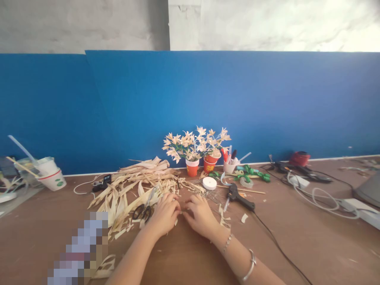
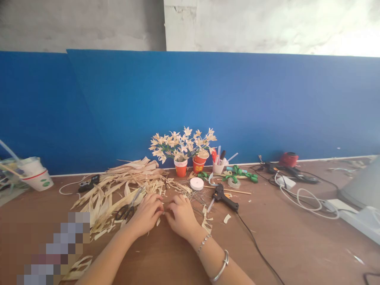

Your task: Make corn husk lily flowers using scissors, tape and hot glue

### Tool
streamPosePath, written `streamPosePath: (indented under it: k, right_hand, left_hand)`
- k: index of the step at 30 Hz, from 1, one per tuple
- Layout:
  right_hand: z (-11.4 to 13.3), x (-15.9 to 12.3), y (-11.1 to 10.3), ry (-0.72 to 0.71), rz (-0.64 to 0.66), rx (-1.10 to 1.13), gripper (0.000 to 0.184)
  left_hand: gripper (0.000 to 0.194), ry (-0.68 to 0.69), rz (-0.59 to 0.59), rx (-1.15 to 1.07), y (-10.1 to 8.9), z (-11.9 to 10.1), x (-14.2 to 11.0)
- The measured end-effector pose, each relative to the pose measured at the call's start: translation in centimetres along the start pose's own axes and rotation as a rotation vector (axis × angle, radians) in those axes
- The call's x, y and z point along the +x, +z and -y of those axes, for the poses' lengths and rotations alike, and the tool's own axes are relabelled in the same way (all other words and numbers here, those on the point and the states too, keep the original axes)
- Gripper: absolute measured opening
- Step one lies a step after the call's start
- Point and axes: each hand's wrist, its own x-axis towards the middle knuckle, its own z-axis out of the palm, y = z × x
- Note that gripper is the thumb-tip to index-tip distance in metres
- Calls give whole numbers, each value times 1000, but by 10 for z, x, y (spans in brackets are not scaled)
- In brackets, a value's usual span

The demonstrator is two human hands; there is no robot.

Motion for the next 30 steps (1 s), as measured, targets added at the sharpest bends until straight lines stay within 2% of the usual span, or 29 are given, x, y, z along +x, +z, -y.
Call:
streamPosePath:
  k: [4,8,12,14,17,21,24,30]
  right_hand:
    - [-1,2,-1,48,-65,144,14]
    - [-4,5,-3,156,-128,349,18]
    - [-7,7,-2,222,-121,467,17]
    - [-8,7,-2,227,-109,489,17]
    - [-7,6,-5,211,-127,462,17]
    - [-7,5,-7,73,-163,348,22]
    - [-7,4,-7,10,-185,252,15]
    - [-2,5,-6,52,-194,183,10]
  left_hand:
    - [21,18,-93,-53,0,-7,3]
    - [33,55,-180,-49,0,-13,4]
    - [16,97,-219,-6,1,-15,5]
    - [14,107,-241,8,2,-15,6]
    - [16,103,-267,0,4,-14,6]
    - [13,67,-296,-47,7,-13,7]
    - [12,54,-312,-59,9,-13,8]
    - [12,15,-336,-4,11,-22,9]
